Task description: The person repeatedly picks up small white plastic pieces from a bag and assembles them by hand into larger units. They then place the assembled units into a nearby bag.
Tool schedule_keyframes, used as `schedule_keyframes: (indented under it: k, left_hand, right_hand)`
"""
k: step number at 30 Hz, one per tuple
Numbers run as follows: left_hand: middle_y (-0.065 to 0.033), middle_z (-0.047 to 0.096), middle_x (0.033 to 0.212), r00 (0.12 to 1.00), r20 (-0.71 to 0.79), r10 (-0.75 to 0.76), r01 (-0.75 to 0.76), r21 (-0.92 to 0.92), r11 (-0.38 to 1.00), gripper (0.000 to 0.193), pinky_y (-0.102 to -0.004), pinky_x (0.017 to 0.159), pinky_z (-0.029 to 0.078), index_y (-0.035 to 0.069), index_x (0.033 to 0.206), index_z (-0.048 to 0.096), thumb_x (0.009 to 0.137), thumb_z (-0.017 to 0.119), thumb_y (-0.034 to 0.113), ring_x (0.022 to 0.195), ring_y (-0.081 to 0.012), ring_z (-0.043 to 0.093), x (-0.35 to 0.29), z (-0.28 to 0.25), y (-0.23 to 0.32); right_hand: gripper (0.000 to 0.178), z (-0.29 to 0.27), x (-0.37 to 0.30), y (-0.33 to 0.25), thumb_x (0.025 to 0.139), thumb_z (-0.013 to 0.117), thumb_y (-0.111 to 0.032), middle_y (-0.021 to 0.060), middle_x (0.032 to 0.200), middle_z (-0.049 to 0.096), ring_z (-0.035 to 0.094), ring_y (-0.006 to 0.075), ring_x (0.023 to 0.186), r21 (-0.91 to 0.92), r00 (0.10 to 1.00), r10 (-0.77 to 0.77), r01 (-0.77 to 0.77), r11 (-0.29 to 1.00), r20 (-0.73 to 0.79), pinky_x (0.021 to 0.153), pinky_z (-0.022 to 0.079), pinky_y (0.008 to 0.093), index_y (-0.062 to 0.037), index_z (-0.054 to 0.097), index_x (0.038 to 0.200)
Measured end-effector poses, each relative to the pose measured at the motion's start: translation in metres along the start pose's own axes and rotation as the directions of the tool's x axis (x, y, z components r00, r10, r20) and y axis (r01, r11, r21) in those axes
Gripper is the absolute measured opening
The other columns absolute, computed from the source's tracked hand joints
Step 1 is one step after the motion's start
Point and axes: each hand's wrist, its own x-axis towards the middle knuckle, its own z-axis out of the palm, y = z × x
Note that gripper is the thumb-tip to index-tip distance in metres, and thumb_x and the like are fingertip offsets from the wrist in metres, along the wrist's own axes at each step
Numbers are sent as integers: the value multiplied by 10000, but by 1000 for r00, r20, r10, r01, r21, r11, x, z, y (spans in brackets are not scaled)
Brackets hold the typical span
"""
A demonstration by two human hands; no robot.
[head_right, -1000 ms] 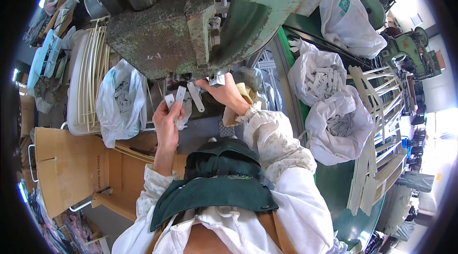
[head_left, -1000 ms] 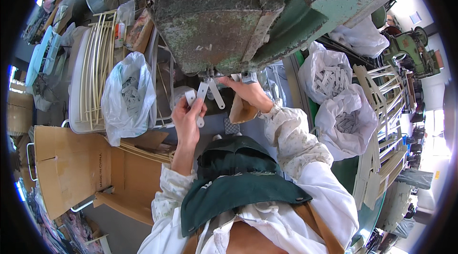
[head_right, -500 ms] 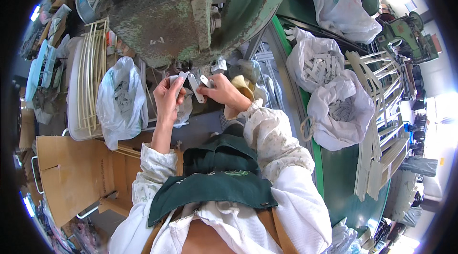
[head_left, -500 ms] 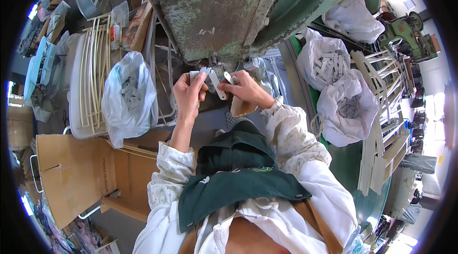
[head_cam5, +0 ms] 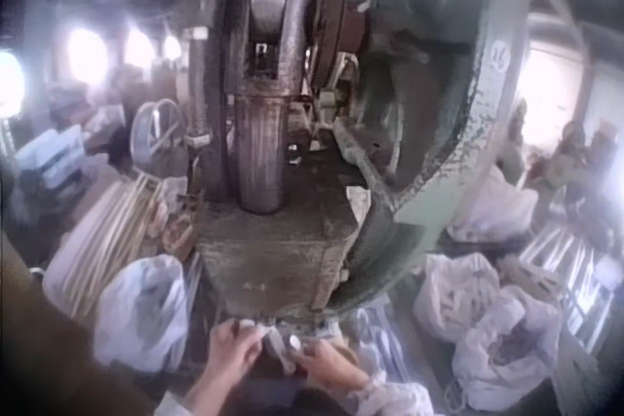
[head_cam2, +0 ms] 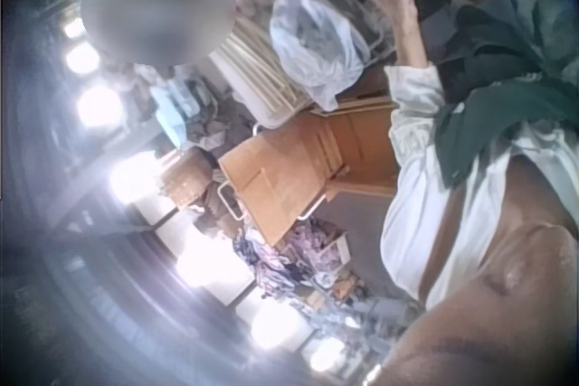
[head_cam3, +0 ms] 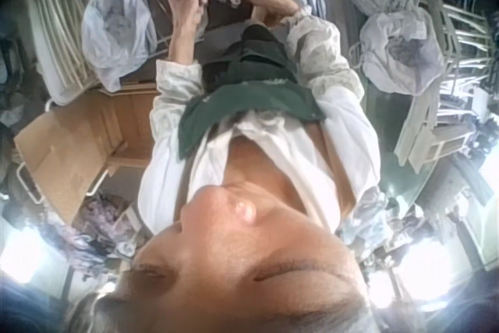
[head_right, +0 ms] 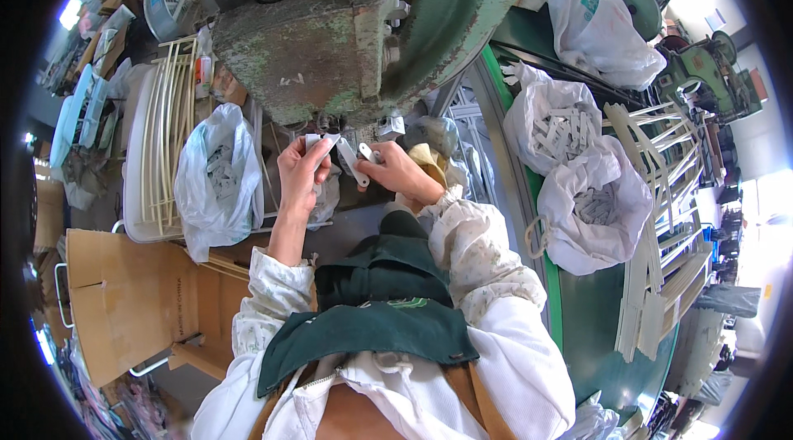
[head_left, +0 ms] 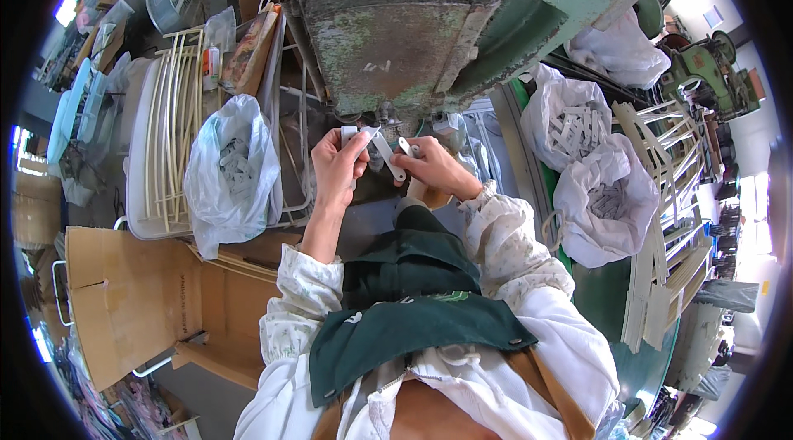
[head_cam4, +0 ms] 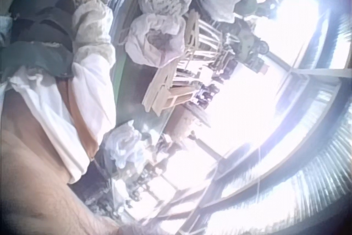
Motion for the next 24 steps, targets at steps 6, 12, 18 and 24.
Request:
schedule_keyframes:
  k: [6,12,18,24]
  left_hand:
    - [-30,560,591,999,-41,12,-12,-14,1000,152,-170,372,300,33,794,545,825,681,94,412,-50,444,-5,3,-6]
    - [-32,566,598,997,-76,-9,10,11,1000,130,-183,375,312,29,801,559,827,675,82,412,-54,441,-4,3,-18]
    - [-67,603,629,994,-61,-93,91,-23,996,119,-196,396,337,21,811,591,819,684,95,436,-76,484,-19,-8,-12]
    - [-54,593,607,992,-114,-64,65,5,998,116,-197,404,294,43,783,604,786,705,102,423,-75,450,-14,-8,-15]
  right_hand:
    - [208,-1,-7,-19,902,541,-166,58,684,666,571,86,608,-131,999,41,-38,991,15,553,420,237,26,606,950]
    - [196,-4,-7,-15,907,550,-166,26,632,609,527,83,582,-145,999,-34,33,989,-5,541,403,246,24,598,908]
    - [181,-2,-14,1,894,602,-151,15,636,597,515,64,593,54,996,-5,9,998,-88,548,396,234,26,620,866]
    - [185,-4,-10,3,888,628,-148,14,650,582,518,61,569,64,997,-18,23,998,-71,511,389,205,36,626,864]
